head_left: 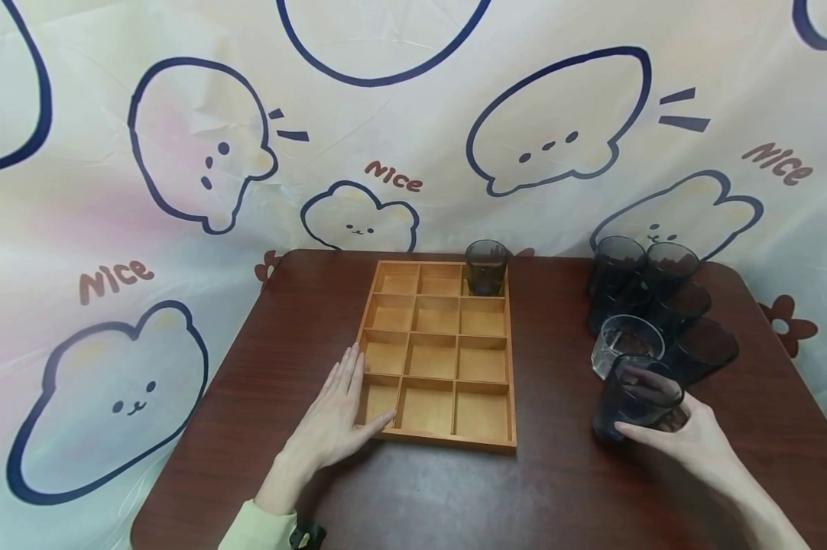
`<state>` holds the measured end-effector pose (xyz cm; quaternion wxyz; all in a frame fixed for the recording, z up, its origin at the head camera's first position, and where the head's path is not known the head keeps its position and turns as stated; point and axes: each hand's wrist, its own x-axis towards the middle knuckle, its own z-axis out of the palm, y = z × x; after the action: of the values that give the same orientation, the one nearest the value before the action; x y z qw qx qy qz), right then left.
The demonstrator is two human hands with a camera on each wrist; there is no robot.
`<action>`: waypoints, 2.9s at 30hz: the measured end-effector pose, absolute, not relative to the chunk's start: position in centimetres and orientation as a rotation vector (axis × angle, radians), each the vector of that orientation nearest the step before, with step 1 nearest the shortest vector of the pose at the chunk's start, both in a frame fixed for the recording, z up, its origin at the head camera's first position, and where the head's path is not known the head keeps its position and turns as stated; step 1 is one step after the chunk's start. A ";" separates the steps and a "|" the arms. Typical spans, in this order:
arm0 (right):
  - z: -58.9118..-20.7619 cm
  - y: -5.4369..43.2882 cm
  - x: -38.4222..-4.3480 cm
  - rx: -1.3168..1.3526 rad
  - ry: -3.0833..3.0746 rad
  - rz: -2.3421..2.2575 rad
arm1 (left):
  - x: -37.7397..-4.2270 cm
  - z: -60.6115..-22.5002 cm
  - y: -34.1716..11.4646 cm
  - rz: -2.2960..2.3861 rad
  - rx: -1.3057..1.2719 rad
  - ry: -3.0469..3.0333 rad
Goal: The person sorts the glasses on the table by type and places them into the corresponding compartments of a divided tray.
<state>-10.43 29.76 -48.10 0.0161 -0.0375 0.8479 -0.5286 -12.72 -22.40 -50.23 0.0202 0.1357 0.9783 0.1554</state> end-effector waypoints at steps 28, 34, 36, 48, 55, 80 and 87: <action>-45.6 22.3 -15.7 -0.328 2.540 -1.754 | -12.7 -50.3 -22.4 0.487 0.419 3.034; -45.5 21.1 -17.5 -0.114 2.492 -1.762 | -12.7 -50.3 -22.4 0.482 0.420 3.031; -45.4 20.7 -18.2 -0.102 2.515 -1.767 | -12.7 -50.3 -22.4 0.482 0.418 3.031; -45.6 18.0 -21.3 -0.138 2.595 -1.832 | -12.9 -50.4 -22.4 0.488 0.423 3.031; -46.5 16.6 -22.9 -0.195 2.577 -1.890 | -12.9 -50.4 -22.5 0.488 0.429 3.029; -48.9 12.1 -26.2 -0.352 2.610 -1.911 | -12.8 -50.2 -22.3 0.504 0.428 3.022; -49.3 11.9 -26.1 -0.374 2.597 -1.920 | -13.0 -50.1 -22.2 0.493 0.465 3.016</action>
<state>-26.08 11.90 -49.28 -0.0549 -0.1149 0.7975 -0.5898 -12.96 -22.18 -50.09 0.0253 0.1505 0.9753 0.1594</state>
